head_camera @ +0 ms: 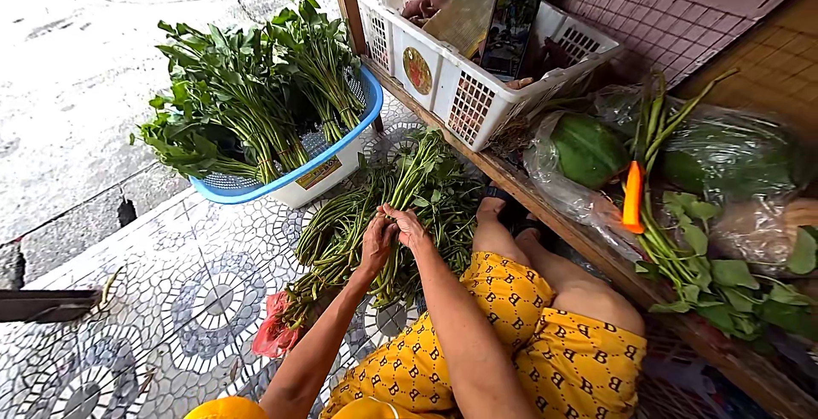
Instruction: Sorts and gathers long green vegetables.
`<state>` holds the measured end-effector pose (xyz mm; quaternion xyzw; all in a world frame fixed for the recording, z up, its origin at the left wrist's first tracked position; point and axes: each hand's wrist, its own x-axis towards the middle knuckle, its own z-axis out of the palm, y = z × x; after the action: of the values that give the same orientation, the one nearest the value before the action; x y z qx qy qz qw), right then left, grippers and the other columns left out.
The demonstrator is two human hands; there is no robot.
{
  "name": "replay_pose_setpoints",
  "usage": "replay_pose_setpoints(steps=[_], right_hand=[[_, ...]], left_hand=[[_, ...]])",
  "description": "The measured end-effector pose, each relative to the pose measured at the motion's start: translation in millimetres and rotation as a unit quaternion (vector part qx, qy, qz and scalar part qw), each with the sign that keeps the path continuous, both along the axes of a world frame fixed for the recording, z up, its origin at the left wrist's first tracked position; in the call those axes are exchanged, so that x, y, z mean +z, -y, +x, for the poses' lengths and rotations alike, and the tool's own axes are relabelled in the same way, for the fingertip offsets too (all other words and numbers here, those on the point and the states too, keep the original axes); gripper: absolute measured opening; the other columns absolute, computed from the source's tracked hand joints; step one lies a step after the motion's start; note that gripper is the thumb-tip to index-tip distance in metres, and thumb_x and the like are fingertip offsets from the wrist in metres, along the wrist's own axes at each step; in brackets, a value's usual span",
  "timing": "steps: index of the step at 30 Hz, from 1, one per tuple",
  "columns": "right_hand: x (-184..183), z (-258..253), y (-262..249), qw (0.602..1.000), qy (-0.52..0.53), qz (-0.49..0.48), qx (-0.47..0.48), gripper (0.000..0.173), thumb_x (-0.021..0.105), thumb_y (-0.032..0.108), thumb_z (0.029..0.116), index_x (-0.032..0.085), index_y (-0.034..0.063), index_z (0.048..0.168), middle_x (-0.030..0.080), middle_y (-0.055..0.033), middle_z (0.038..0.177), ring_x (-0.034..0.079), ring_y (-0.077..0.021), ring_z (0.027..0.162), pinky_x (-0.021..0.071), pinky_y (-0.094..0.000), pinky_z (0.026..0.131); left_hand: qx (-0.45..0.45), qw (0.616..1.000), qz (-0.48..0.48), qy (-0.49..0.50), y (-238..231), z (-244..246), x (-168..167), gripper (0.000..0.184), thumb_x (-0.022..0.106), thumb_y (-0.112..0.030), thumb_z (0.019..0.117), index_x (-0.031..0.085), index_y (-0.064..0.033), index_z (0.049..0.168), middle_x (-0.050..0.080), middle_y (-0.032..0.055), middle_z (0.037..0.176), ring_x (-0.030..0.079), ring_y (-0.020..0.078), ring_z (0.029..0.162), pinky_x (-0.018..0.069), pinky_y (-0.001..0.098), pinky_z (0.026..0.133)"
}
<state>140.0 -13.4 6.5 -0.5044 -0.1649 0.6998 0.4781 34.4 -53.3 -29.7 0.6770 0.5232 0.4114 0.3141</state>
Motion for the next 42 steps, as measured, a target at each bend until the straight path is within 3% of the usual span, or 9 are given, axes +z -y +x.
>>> replay_pose_setpoints(steps=[2, 5, 8, 21, 24, 27, 36, 40, 42], right_hand=[[5.8, -9.3, 2.0, 0.99, 0.126, 0.023, 0.051, 0.041, 0.069, 0.012, 0.0991, 0.052, -0.0053, 0.133, 0.071, -0.0132, 0.102, 0.069, -0.0145, 0.09, 0.0554, -0.03, 0.086], [9.2, -23.7, 2.0, 0.947, 0.296, 0.051, 0.116, 0.062, 0.069, 0.024, 0.0994, 0.044, -0.0073, 0.146, 0.064, -0.0251, 0.129, 0.063, -0.0316, 0.121, 0.0472, -0.0455, 0.108], [26.1, -30.1, 8.2, 0.919, 0.369, 0.031, 0.135, 0.064, 0.068, 0.028, 0.1004, 0.043, -0.0078, 0.147, 0.06, -0.0289, 0.134, 0.058, -0.038, 0.129, 0.0436, -0.0495, 0.111], [20.2, -31.7, 12.5, 0.974, 0.208, 0.044, 0.077, 0.062, 0.052, 0.032, 0.1093, 0.034, -0.0085, 0.152, 0.049, -0.0309, 0.147, 0.05, -0.0357, 0.137, 0.0378, -0.0476, 0.116], [22.9, -29.2, 10.3, 0.991, 0.128, -0.012, 0.022, 0.055, 0.053, 0.031, 0.1087, 0.042, -0.0069, 0.147, 0.054, -0.0266, 0.141, 0.053, -0.0313, 0.131, 0.0408, -0.0451, 0.111], [20.2, -24.6, 5.6, 0.992, 0.098, -0.06, -0.052, 0.051, 0.051, 0.031, 0.1098, 0.045, -0.0076, 0.143, 0.054, -0.0275, 0.139, 0.053, -0.0329, 0.128, 0.0417, -0.0465, 0.108], [8.2, -16.6, 3.4, 0.978, 0.039, -0.144, -0.147, 0.045, 0.046, 0.026, 0.1118, 0.046, -0.0081, 0.142, 0.053, -0.0283, 0.138, 0.054, -0.0345, 0.123, 0.0438, -0.0473, 0.104], [12.4, -2.5, -3.7, 0.965, -0.02, -0.146, -0.218, 0.039, 0.039, 0.027, 0.1139, 0.043, -0.0044, 0.137, 0.057, -0.0136, 0.095, 0.058, -0.0171, 0.072, 0.0523, -0.03, 0.066], [10.1, 4.7, -7.1, 0.963, -0.03, -0.136, -0.23, 0.037, 0.04, 0.026, 0.1138, 0.043, -0.0048, 0.134, 0.055, -0.0117, 0.088, 0.057, -0.0152, 0.063, 0.0519, -0.028, 0.059]], left_hand=[[0.031, 0.998, -0.045, 0.043, 4.3, -3.0, -2.2, 0.021, 0.054, -0.009, 0.102, 0.066, 0.0089, 0.103, 0.067, 0.0144, 0.094, 0.065, 0.0147, 0.088, 0.0535, 0.0302, 0.085], [0.064, 0.992, -0.083, 0.07, 9.2, -8.5, -3.2, 0.023, 0.049, -0.008, 0.1042, 0.063, 0.0094, 0.109, 0.066, 0.0133, 0.093, 0.064, 0.0129, 0.086, 0.0533, 0.0302, 0.083], [0.07, 0.989, -0.099, 0.085, 12.6, -12.5, 0.3, 0.022, 0.048, -0.008, 0.1046, 0.061, 0.0085, 0.11, 0.065, 0.0111, 0.093, 0.063, 0.011, 0.086, 0.0526, 0.0284, 0.082], [-0.007, 0.981, -0.13, 0.143, -11.7, -29.7, 21.2, 0.023, 0.039, -0.01, 0.1078, 0.054, 0.0072, 0.111, 0.059, 0.0053, 0.09, 0.059, 0.0045, 0.08, 0.0521, 0.0225, 0.077], [-0.036, 0.988, -0.132, 0.074, -18.5, -31.5, 22.7, 0.024, 0.046, -0.012, 0.1062, 0.06, 0.0063, 0.112, 0.063, 0.0105, 0.1, 0.062, 0.0114, 0.092, 0.0521, 0.0291, 0.086], [-0.071, 0.996, -0.056, -0.005, -17.5, -22.8, 15.7, 0.027, 0.053, -0.014, 0.1003, 0.068, 0.0082, 0.104, 0.055, 0.028, 0.136, 0.049, 0.0371, 0.132, 0.037, 0.0496, 0.114], [-0.088, 0.994, -0.021, -0.067, -9.8, -5.7, 14.1, 0.023, 0.055, -0.01, 0.099, 0.071, 0.0063, 0.095, 0.059, 0.0284, 0.131, 0.048, 0.0478, 0.129, 0.0328, 0.0577, 0.113], [-0.114, 0.989, -0.027, -0.085, 2.1, -13.2, 24.7, 0.034, 0.052, -0.02, 0.1013, 0.068, 0.0082, 0.094, 0.058, 0.0297, 0.127, 0.048, 0.0479, 0.127, 0.0347, 0.0572, 0.111], [-0.101, 0.99, -0.039, -0.096, 12.1, -27.4, 27.5, 0.035, 0.049, -0.018, 0.1018, 0.068, 0.0105, 0.097, 0.059, 0.031, 0.125, 0.052, 0.0481, 0.123, 0.0382, 0.0579, 0.108]])
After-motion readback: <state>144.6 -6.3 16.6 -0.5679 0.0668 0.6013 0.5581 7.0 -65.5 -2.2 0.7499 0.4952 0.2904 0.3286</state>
